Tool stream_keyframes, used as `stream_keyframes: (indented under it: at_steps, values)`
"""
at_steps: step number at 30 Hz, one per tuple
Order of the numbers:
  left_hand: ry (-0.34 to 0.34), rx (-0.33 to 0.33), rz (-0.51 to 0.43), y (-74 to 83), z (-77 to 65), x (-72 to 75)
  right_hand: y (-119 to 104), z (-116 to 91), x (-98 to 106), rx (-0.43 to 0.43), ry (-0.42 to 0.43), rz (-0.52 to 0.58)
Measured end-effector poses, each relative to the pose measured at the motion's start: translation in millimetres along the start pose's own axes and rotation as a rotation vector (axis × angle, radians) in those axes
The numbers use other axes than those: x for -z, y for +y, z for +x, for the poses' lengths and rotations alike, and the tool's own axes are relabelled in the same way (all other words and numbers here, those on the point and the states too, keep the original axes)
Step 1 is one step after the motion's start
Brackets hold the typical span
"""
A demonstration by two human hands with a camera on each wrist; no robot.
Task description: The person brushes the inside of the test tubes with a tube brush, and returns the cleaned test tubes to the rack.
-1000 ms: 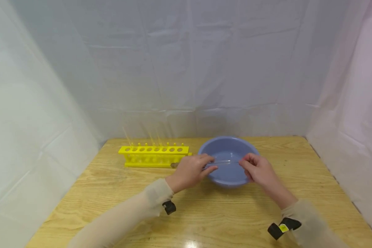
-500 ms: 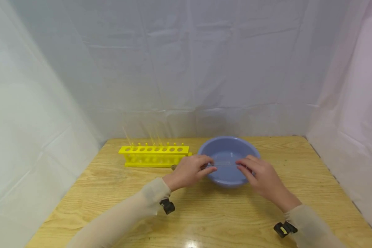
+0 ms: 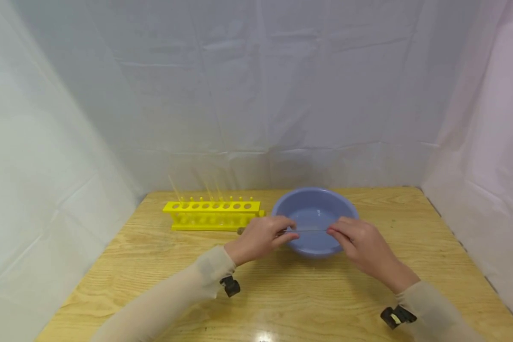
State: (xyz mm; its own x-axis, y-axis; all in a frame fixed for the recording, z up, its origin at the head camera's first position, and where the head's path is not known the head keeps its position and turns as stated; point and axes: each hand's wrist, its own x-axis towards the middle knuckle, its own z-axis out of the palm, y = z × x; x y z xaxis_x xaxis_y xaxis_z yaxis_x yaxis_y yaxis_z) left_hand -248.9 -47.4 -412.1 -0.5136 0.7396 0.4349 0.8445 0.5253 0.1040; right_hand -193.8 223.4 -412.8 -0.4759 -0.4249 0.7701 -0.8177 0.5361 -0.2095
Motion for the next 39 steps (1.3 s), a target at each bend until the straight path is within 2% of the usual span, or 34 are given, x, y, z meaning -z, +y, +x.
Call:
stream_keyframes:
  at_steps: [2,8,11,15,18,20,22,26,30,34,39]
  values:
    - [0.025,-0.023,0.042,-0.3,-0.5,-1.1,-3.5,0.0,2.7,-0.137,-0.055,0.078]
    - [0.126,-0.103,0.183,-0.5,-0.9,-5.3,-9.3,4.6,9.5,-0.617,-0.22,0.326]
    - [0.17,-0.135,0.242,-0.2,-0.7,-6.2,-7.6,8.5,11.2,-0.827,-0.275,0.477]
    - [0.199,-0.168,0.314,0.5,0.5,-5.7,-2.7,11.8,10.5,-1.009,-0.282,0.771]
    - [0.185,-0.167,0.323,1.3,1.2,-4.9,-1.1,11.5,8.8,-1.048,-0.277,0.856]
    - [0.153,-0.145,0.301,1.5,1.1,-4.5,-1.6,9.9,7.0,-1.004,-0.275,0.779]
    - [0.112,-0.106,0.249,1.4,0.7,-4.2,-2.8,7.3,4.3,-0.914,-0.262,0.651]
    - [0.039,-0.024,0.133,0.5,-0.4,-3.2,-3.9,1.3,-2.6,-0.64,-0.177,0.392]
    - [-0.003,0.016,0.055,-0.5,-1.4,-1.6,-2.0,-1.8,-8.0,-0.386,-0.075,0.168]
    - [-0.049,0.039,0.011,-0.8,-2.3,0.0,1.3,-2.8,-9.9,-0.215,-0.017,0.049]
    - [-0.102,0.084,-0.063,-0.2,-2.7,1.7,5.5,-3.4,-10.1,-0.08,0.019,0.018]
